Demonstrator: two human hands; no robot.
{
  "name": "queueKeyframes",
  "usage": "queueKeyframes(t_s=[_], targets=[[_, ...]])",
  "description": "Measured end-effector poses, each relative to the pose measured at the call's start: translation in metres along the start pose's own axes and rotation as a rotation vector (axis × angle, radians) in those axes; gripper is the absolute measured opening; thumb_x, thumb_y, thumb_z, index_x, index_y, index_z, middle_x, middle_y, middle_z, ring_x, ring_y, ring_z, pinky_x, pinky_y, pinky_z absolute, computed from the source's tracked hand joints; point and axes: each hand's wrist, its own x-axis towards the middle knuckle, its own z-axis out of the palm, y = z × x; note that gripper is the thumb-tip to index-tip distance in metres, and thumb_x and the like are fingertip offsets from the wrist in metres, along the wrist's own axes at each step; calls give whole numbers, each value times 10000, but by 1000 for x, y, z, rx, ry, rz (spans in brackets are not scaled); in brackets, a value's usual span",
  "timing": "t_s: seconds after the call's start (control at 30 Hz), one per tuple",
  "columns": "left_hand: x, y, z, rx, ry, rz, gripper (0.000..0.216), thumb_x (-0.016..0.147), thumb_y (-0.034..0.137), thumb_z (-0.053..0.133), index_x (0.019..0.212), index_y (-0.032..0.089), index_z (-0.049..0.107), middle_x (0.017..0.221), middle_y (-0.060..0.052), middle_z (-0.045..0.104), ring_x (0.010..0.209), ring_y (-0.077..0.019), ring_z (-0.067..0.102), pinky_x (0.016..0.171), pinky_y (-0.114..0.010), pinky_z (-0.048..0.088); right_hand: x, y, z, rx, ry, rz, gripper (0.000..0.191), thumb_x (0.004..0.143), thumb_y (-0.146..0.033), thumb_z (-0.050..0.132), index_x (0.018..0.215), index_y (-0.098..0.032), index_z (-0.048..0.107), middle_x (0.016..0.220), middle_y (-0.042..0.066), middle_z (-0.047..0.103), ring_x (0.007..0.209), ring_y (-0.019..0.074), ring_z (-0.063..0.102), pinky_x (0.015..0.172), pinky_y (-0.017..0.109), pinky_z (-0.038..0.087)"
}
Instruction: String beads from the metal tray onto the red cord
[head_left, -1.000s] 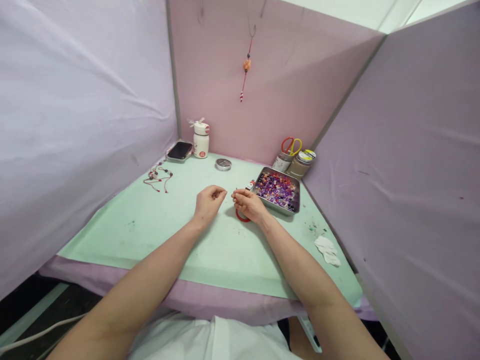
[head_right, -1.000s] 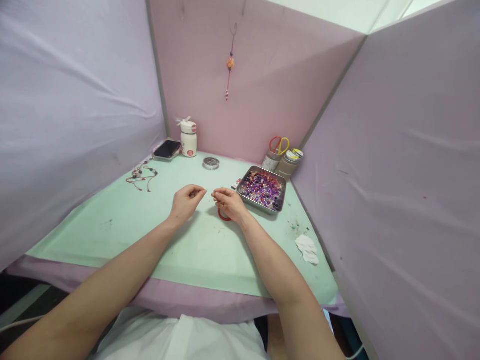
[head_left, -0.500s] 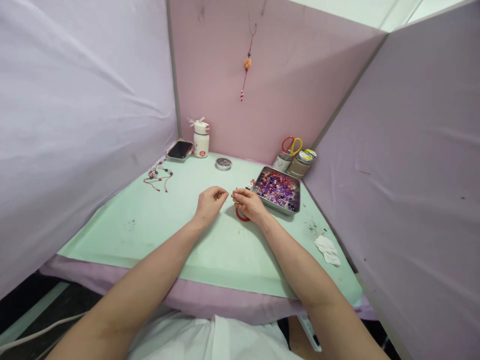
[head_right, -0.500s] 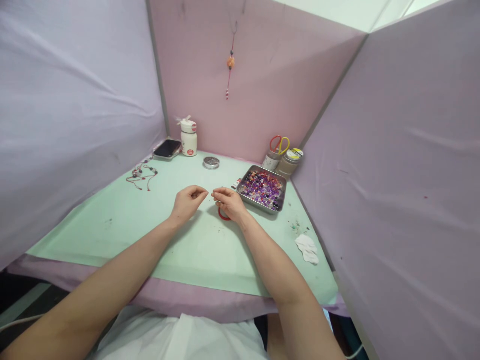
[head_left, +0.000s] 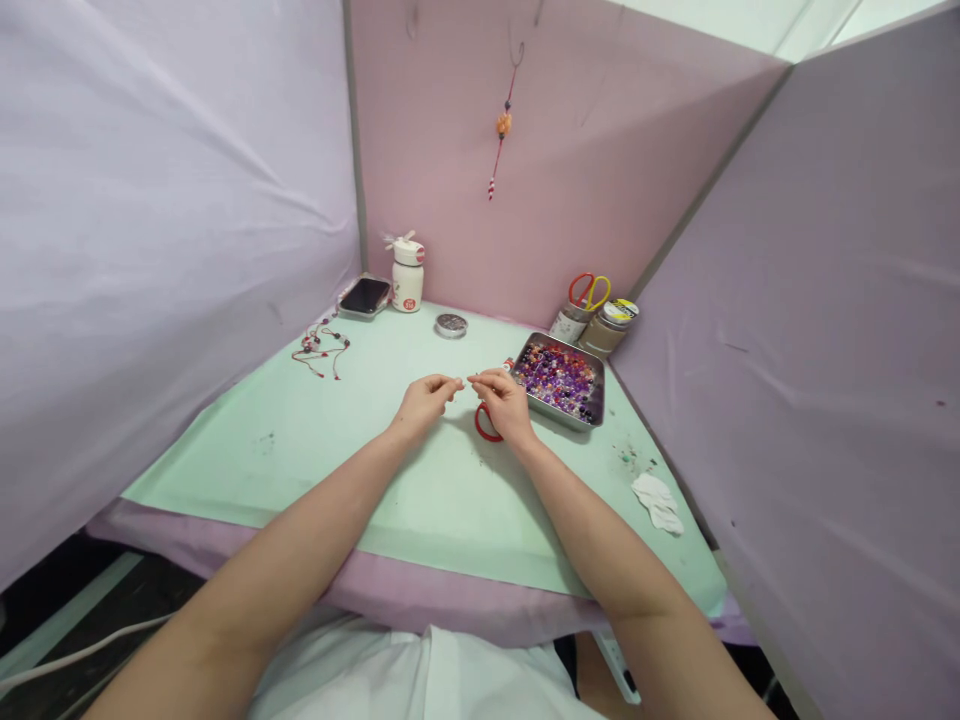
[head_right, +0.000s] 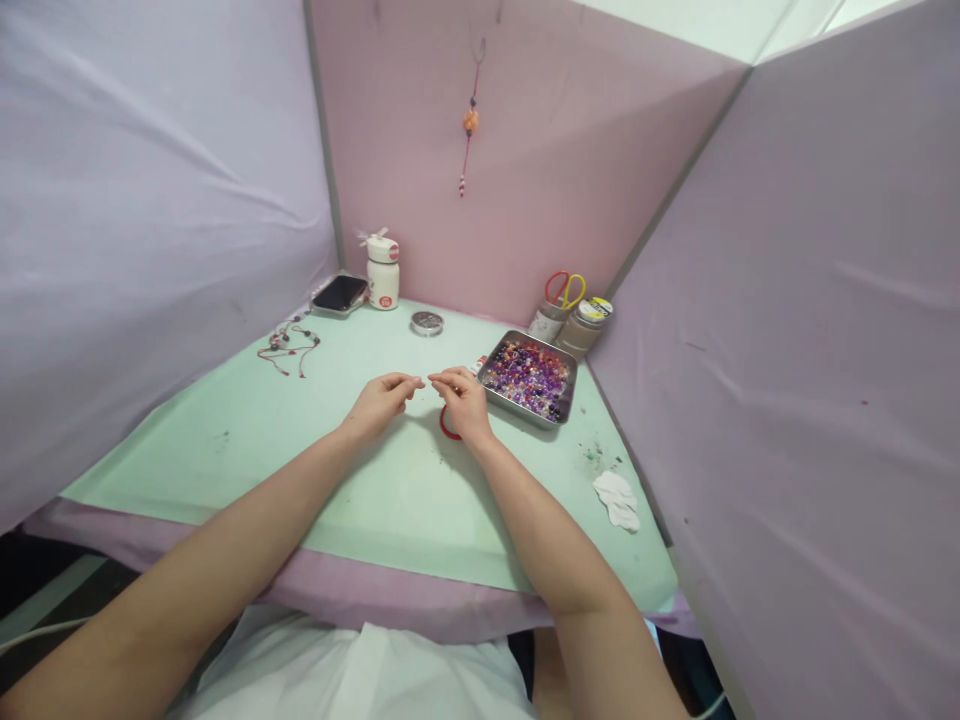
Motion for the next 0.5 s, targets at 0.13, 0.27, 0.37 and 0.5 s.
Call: queueKeyframes(t_s=[0.13,0.27,0.37,0.5], targets=[[0,2,1,-230,-57,-123,449,736,567,591,779,123,637,667,-15,539,424,-31,238,413,-216,178,-2,-3,-1,-128,22,-143,142,813,-270,589,850,-250,724,843,23,573,772,135,534,689,276,440],[0,1,1,-295,-80,-142,477,731,585,592,757,111,635,666,-37,550,427,-32,221,407,-215,158,-3,-2,0,-144,2,-169,145,838,-258,568,851,-241,712,835,23,573,762,133,538,694,278,444],[0,1,0,-297,-103,-136,469,728,576,598,758,110,640,653,-28,534,433,-35,223,413,-215,156,-3,-2,-1,-153,-1,-166,144,843,-245,561,844,-233,705,834,23,577,767,134,539,699,278,444],[-4,5,0,-221,-110,-107,379,702,496,644,763,123,640,656,0,510,434,-33,236,420,-221,159,-2,-2,-1,-149,-14,-154,142,844,-243,559,842,-226,699,841,25,581,760,134,542,687,277,443]])
